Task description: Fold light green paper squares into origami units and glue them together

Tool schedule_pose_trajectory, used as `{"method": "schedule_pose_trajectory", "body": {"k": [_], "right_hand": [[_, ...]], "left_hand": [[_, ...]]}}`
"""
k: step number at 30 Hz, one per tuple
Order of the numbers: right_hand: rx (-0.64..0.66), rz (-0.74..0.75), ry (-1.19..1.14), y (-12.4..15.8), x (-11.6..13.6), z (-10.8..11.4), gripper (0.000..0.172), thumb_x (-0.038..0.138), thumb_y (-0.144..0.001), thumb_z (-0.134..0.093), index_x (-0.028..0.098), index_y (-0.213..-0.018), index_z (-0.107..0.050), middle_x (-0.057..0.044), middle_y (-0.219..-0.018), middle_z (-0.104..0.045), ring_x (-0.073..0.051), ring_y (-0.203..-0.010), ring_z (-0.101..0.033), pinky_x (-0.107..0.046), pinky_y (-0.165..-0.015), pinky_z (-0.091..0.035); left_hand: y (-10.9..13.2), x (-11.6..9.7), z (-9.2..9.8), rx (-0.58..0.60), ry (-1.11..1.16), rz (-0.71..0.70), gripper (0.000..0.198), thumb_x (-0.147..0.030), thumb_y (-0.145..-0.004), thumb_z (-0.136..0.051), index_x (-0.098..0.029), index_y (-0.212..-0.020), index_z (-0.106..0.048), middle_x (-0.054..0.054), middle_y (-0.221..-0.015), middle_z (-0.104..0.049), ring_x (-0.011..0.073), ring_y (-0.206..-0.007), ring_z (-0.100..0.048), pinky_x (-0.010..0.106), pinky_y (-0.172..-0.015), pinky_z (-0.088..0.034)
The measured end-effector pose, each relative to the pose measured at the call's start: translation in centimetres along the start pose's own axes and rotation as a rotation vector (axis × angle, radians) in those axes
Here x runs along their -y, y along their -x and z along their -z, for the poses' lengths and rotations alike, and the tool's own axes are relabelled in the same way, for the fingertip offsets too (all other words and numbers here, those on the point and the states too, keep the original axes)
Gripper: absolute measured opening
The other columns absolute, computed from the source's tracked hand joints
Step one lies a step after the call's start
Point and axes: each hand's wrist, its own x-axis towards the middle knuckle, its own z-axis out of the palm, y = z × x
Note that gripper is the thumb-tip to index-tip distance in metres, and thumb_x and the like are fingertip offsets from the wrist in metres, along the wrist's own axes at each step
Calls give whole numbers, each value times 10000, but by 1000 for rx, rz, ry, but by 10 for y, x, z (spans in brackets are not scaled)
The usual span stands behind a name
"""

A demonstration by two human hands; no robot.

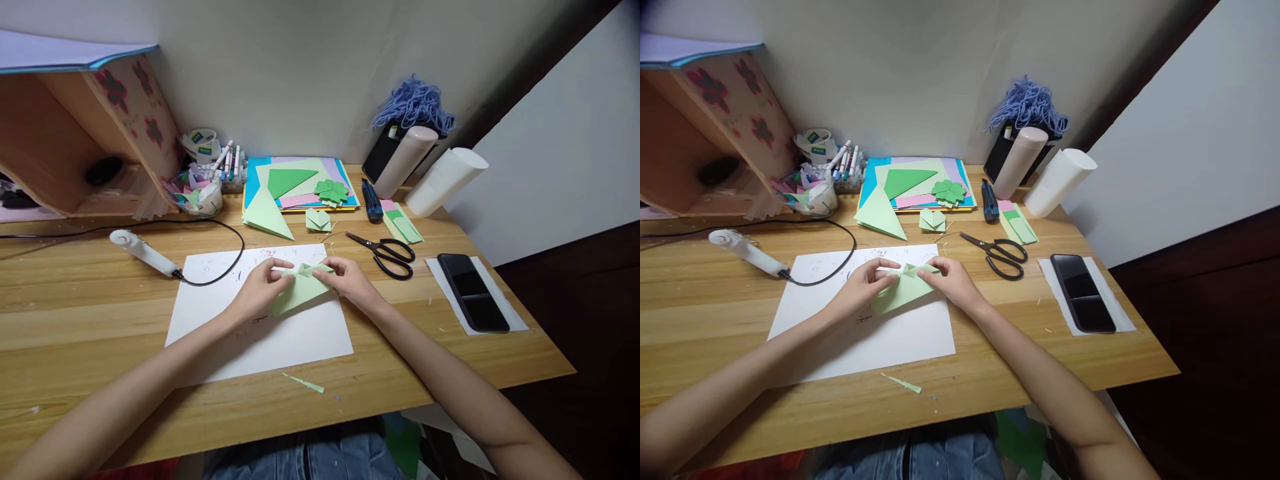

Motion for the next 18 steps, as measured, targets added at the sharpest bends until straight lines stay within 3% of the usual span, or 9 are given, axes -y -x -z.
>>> {"method": "schedule_pose_trajectory", "body": {"k": [2,6,11,18], "right_hand": [[43,30,65,0,2,0,228,375,-710,-599,147,-713,-598,2,-690,-558,-118,-645,-498,-216,-565,-366],[38,77,78,3,6,-5,199,341,-691,-626,144,-709,-601,1,-691,-571,-121,-656,-509,-218,-585,-375],[-95,119,6,5,1,-16,203,346,-725,-597,151,-781,-600,-18,-734,-594,-123,-641,-525,-219,-560,-400],[-155,397,319,8,-1,-20,137,261,-776,-562,183,-859,-638,-42,-802,-605,-140,-733,-541,-233,-594,-413]], "left_hand": [[1,-1,-1,93,-30,8,335,-378,-694,-582,-155,-944,-571,-8,-650,-583,111,-574,-492,206,-520,-324],[1,0,-4,171,-92,5,273,-406,-712,-562,-141,-649,-559,-26,-566,-496,74,-490,-387,198,-466,-248],[2,0,-5,251,-6,61,271,-415,-723,-555,-145,-705,-545,-48,-549,-440,66,-469,-335,201,-459,-219],[1,4,-8,254,126,72,336,-429,-765,-496,-152,-575,-469,-61,-511,-371,66,-460,-279,216,-470,-212]]}}
